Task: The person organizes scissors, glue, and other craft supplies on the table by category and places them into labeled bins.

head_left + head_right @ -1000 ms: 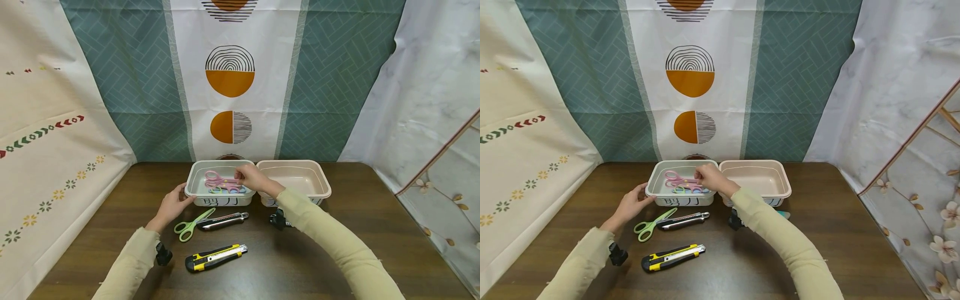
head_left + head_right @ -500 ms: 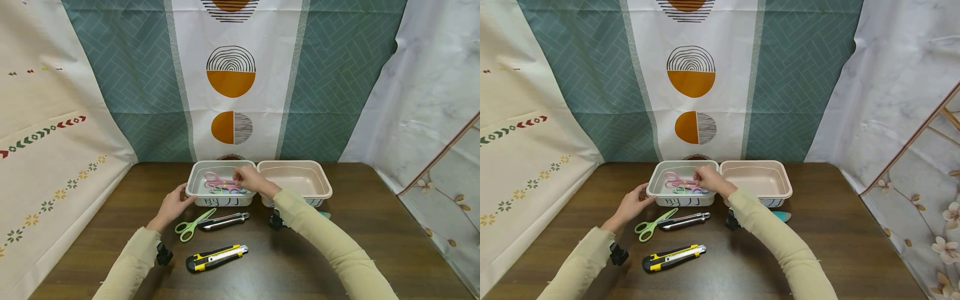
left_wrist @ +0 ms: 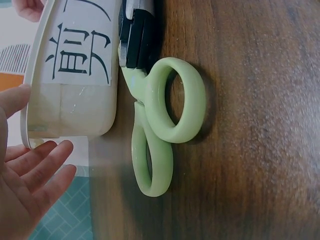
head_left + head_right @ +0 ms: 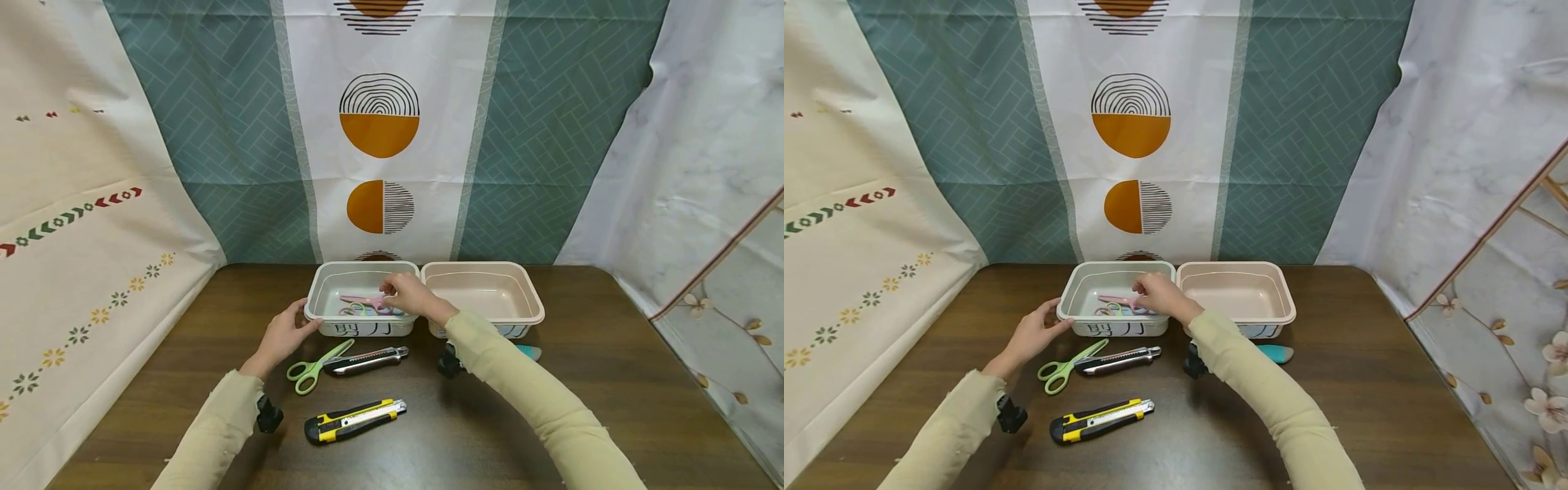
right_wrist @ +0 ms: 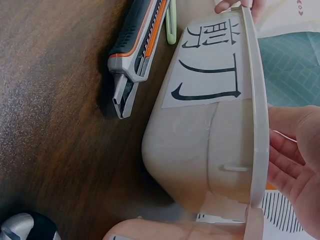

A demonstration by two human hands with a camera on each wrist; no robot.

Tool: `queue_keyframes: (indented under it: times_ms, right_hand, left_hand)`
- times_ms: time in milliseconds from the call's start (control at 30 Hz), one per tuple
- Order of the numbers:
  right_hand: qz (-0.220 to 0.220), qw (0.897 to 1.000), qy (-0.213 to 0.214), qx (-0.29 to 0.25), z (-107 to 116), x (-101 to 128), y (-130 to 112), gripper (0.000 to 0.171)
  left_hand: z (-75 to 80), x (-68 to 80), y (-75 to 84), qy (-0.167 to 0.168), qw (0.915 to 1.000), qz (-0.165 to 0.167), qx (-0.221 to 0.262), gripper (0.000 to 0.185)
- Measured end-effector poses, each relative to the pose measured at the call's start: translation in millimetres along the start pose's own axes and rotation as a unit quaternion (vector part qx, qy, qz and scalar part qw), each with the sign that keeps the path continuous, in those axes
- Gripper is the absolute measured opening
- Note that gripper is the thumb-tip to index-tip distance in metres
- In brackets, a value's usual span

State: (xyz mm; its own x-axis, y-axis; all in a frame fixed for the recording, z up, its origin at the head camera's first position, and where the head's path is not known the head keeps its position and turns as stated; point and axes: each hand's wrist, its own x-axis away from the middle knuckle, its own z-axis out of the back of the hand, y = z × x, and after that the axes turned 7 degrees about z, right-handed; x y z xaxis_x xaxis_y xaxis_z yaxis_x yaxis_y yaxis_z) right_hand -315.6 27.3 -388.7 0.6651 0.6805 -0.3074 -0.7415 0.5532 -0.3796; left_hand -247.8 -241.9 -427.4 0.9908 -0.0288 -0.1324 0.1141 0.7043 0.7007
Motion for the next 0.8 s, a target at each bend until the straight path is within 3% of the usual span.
queue_keyframes:
  times_ms: [467,800]
  right_hand:
    - [0.016,1.000,-0.005,-0.018,6,2,1,0.026]
    - [0.053,0.998,-0.017,-0.030,8,0,-16,0.027]
  left_hand:
    - [-0.2,-1.1,3.2,-0.002,1.0000,0.004,0.003,0.060]
    - [-0.3,-0.9,2.7,-0.002,1.0000,0.002,0.003,0.060]
